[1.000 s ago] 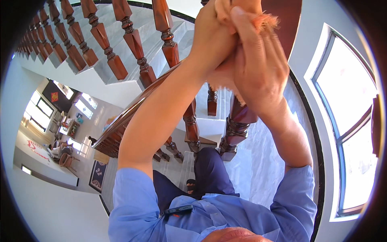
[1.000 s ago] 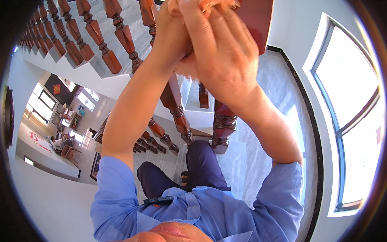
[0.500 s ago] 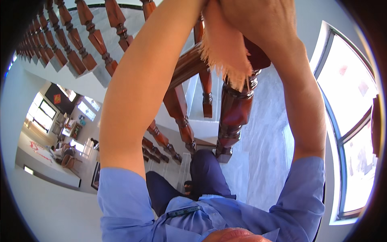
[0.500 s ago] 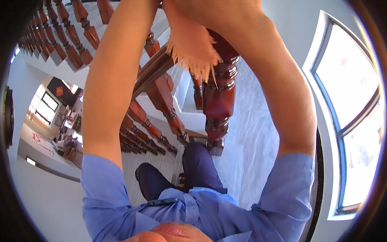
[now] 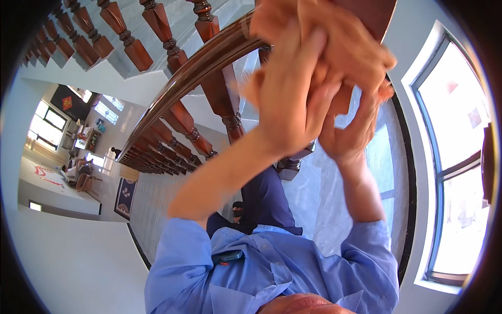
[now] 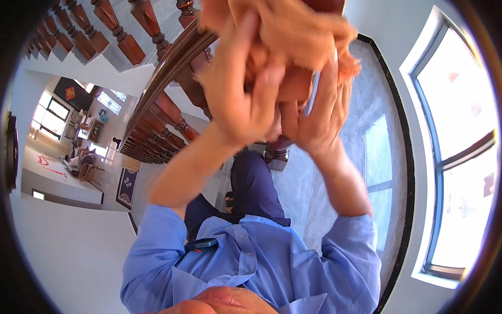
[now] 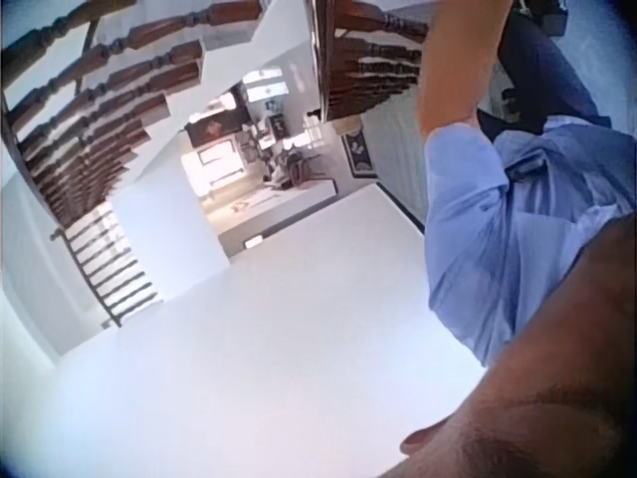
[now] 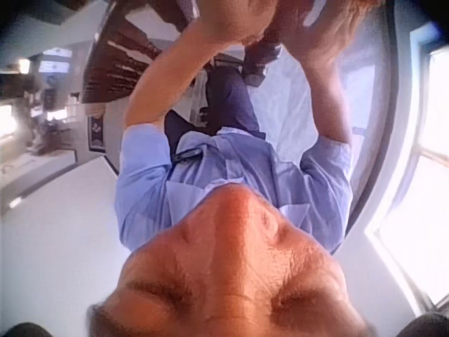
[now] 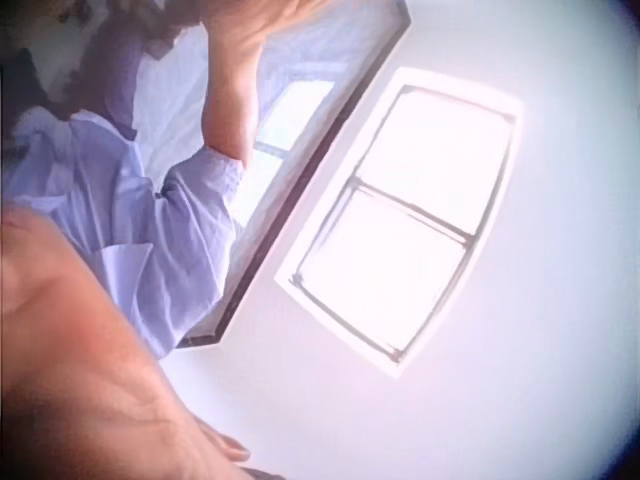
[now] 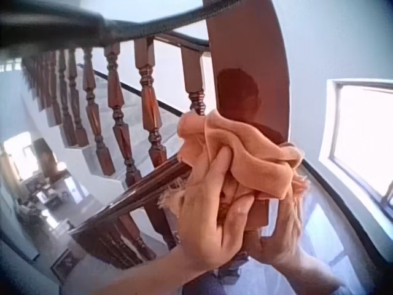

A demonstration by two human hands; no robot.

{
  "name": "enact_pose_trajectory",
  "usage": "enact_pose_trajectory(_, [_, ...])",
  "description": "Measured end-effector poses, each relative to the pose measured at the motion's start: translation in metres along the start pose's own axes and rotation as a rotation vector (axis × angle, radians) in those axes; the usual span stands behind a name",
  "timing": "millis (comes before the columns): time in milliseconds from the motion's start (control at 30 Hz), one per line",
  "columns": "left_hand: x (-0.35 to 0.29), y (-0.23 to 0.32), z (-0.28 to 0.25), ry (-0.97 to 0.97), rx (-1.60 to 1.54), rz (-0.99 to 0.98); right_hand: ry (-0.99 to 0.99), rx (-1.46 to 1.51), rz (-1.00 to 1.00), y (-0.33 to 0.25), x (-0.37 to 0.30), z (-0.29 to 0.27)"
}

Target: The person sits on a staircase and wipes the wooden handrail and balusters with a peach-colored cloth. They move along the railing, cleaning different sections by wrapping the cloth around the wood and rubbing it.

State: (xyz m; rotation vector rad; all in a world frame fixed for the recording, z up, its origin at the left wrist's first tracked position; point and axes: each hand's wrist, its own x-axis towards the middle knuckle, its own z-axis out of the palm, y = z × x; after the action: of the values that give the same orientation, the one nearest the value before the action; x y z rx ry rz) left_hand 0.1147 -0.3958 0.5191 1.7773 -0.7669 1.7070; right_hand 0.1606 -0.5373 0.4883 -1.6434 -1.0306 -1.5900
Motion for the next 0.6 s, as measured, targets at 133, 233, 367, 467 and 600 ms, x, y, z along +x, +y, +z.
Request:
enact_pose_trajectory(133, [-0.052,-0.004,-0.001,-0.121,0.048,-0.195,-0.079,0.212,0.377,-0.028,-0.041,0.005])
enact_pose_trajectory(233, [-0.055,-0.008,0.004,-0.143,0.095,-0.281,-0.142,0.500,0.612,-0.032,-0.036,0.005])
enact_pose_trajectory(367, [-0.024,-0.007,0.018,-0.048,-0.311,-0.449,0.026,0.686,0.665,-0.016,0.007,0.002])
enact_pose_trajectory(467, [-0.031,0.006,0.023,-0.043,-0.249,-0.426,0.096,0.652,0.647,-0.018,0.037,0.023])
enact_pose_trajectory(600, [-0.051,0.026,0.025,-0.113,-0.201,-0.373,0.078,0.846,0.867,0.017,0.039,0.028])
